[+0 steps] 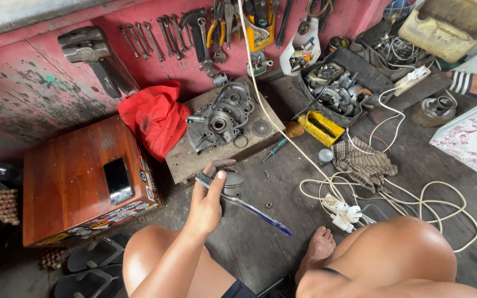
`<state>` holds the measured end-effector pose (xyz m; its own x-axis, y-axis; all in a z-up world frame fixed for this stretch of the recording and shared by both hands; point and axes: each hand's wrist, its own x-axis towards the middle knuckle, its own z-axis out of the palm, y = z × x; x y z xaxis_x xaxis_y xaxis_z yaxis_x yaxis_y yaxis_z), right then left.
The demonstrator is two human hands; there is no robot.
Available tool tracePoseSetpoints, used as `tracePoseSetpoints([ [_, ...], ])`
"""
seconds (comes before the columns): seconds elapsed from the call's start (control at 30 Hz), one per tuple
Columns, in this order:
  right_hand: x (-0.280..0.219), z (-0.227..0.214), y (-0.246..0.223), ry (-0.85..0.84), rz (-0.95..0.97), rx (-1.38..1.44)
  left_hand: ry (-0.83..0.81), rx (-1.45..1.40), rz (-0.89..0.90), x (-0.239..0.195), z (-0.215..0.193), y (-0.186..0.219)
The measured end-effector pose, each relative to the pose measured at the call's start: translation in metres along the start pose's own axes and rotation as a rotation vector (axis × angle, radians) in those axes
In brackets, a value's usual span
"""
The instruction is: Cleaning carbon deposits from a motorcycle piston using a scraper and a brush in a workshop environment.
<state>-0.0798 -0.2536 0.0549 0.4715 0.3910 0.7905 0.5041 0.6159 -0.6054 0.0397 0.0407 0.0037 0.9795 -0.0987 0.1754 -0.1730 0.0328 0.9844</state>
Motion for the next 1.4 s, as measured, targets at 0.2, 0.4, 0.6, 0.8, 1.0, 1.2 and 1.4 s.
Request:
tracePoseSetpoints([
  [0.2,0.076,-0.007,-0.016,-0.052,0.087,0.151,0.038,0.035,-0.099,-0.002,0.003,0.009],
  [0.4,0.079,0.011,-0.050,-0.126,0.381,0.168,0.291,0.176,-0.361,-0.012,0.000,0.002],
  [0.6,0.093,0.028,-0.030,-0.120,0.518,0.158,0.026,-0.032,0.057,-0.011,0.004,0.014],
  [0.8,0.108,0.024,-0.020,-0.101,0.648,0.138,-0.040,0.012,0.048,-0.009,0.005,0.022],
  [1.0,0.120,-0.003,-0.020,-0.091,0.779,0.121,-0.061,0.032,0.068,-0.011,0.011,0.024],
  [1.2,0.101,-0.028,0.039,-0.144,0.766,-0.698,-0.001,0.033,0.040,-0.012,0.021,0.023],
  [1.4,0.068,-0.010,0.076,-0.177,0.591,-1.107,0.057,0.050,0.231,-0.008,0.029,0.013],
])
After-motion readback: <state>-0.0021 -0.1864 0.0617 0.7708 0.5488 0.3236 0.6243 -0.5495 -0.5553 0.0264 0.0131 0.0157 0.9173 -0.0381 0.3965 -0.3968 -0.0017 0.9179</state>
